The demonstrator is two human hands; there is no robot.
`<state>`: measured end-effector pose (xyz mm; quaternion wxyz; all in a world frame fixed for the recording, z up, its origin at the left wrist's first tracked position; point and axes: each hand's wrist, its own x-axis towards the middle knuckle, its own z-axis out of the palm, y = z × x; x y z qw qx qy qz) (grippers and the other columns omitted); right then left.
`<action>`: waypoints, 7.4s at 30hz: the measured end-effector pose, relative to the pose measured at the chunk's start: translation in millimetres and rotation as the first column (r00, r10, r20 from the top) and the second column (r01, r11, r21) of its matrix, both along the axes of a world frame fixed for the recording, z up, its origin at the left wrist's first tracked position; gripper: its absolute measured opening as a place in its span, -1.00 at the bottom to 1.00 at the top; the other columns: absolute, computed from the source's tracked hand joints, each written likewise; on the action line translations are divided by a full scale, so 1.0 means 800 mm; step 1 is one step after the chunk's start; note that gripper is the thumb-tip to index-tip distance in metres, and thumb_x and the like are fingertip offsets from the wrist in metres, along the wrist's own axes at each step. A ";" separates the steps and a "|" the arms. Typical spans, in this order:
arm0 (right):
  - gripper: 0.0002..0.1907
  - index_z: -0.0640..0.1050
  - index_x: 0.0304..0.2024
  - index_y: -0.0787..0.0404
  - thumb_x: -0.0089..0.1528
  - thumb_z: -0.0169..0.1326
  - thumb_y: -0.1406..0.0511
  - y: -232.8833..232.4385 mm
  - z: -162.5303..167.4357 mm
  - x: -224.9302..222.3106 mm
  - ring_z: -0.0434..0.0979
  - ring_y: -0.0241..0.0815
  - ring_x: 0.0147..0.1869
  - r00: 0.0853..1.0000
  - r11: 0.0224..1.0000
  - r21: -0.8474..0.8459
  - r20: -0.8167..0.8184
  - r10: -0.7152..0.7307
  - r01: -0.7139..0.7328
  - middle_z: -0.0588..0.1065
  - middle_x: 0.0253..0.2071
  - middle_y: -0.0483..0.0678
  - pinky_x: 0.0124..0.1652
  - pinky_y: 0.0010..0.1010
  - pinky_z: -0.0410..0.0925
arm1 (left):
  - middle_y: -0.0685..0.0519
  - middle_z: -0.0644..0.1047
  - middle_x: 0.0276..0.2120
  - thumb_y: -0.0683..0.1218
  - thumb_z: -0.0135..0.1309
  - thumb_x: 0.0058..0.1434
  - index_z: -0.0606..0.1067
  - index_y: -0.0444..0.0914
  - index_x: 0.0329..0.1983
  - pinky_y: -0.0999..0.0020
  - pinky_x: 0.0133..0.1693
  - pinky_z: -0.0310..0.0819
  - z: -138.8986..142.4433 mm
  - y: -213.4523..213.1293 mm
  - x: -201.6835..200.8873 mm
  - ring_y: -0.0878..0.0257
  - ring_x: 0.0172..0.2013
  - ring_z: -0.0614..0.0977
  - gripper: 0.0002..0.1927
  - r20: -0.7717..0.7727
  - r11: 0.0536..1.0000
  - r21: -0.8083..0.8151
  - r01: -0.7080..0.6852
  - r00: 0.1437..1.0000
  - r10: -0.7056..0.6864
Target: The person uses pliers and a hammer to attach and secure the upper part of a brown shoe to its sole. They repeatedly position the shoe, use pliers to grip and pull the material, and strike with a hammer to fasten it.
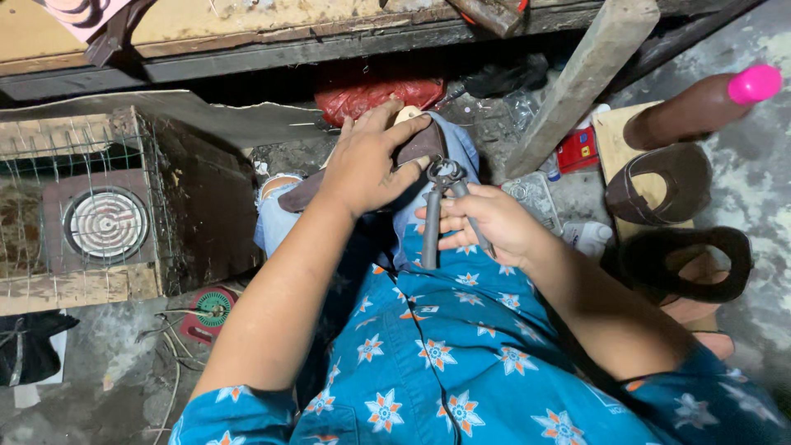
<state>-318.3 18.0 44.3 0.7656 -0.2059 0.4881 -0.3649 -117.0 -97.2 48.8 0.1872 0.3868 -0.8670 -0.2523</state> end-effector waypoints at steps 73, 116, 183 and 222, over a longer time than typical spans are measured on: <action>-0.63 0.44 0.13 0.25 0.26 0.00 0.32 0.002 -0.013 -0.007 0.63 -0.08 -0.10 0.994 1.000 0.029 -0.109 -0.009 0.012 0.57 -0.11 0.08 -0.14 -0.28 0.52 | -0.15 0.44 0.24 -0.18 0.17 0.07 0.51 -0.31 0.12 -0.24 0.27 0.09 -0.012 0.036 -0.014 -0.20 0.27 0.41 -0.52 -0.112 0.971 -0.214 -0.107 0.990 0.085; -0.54 0.43 0.25 0.34 0.36 -0.04 0.23 0.004 -0.031 -0.013 0.59 -0.02 -0.05 0.875 0.996 0.035 0.476 -0.090 0.084 0.52 -0.02 0.10 -0.08 -0.17 0.48 | -0.10 0.54 0.18 0.08 0.17 0.26 0.49 -0.04 0.26 0.10 0.10 0.47 0.017 0.001 -0.011 -0.07 0.14 0.57 -0.51 -0.145 1.000 0.018 -0.004 0.989 0.007; -0.37 0.31 0.46 0.34 0.39 0.10 0.26 -0.047 0.055 0.115 0.34 -0.11 0.45 0.967 0.748 -0.633 -0.002 0.256 -0.200 0.34 0.39 0.13 0.43 -0.25 0.19 | 0.00 0.56 0.12 -0.01 0.40 0.11 0.36 -0.38 0.32 0.25 0.23 0.46 0.006 0.128 0.150 0.25 0.12 0.58 -0.23 -0.727 0.663 0.679 0.314 0.408 0.552; -0.39 0.43 0.28 0.23 0.26 0.21 0.10 -0.097 0.062 0.172 0.37 -0.04 0.44 0.921 0.201 -0.902 -0.389 0.000 -0.382 0.41 0.29 0.07 0.44 -0.24 0.23 | 0.00 0.54 0.07 0.22 0.24 0.28 0.38 -0.38 0.25 0.32 0.11 0.50 0.007 0.118 0.132 0.29 0.05 0.58 -0.29 -0.772 0.715 0.635 0.294 0.266 0.577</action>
